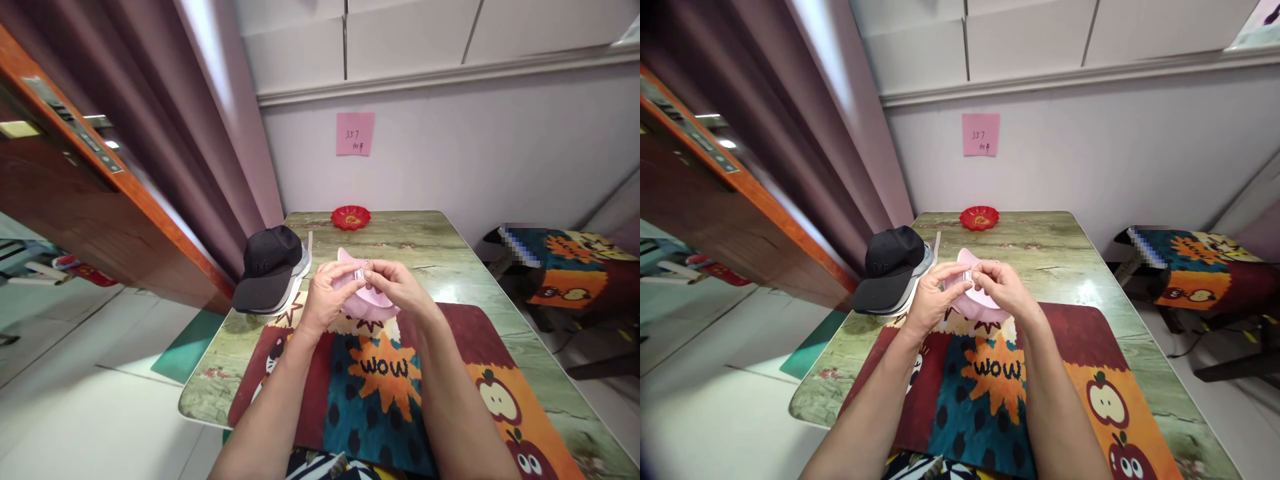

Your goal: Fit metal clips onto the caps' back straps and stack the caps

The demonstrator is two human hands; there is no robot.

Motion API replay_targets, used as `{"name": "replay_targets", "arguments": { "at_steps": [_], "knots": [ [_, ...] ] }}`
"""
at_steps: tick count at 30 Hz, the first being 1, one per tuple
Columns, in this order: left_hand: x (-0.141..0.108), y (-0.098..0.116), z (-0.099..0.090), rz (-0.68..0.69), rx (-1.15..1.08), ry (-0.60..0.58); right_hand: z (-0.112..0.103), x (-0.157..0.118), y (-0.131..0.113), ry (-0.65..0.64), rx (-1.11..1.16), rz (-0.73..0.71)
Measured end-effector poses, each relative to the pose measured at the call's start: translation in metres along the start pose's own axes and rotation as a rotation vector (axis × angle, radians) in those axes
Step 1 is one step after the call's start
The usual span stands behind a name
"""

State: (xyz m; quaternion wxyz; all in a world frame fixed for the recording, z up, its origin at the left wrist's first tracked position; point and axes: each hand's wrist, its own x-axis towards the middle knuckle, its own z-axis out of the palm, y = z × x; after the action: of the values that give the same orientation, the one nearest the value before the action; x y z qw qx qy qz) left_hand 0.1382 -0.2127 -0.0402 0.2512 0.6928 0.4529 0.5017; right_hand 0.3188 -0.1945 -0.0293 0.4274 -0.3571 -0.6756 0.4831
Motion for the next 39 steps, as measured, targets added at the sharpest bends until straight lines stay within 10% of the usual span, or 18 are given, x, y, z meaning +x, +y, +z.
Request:
{"name": "replay_targets", "arguments": {
  "at_steps": [39],
  "knots": [
    [-0.001, 0.002, -0.001, -0.105, -0.138, 0.008, 0.005, 0.002, 0.012, 0.014, 0.105, -0.023]
  ]
}}
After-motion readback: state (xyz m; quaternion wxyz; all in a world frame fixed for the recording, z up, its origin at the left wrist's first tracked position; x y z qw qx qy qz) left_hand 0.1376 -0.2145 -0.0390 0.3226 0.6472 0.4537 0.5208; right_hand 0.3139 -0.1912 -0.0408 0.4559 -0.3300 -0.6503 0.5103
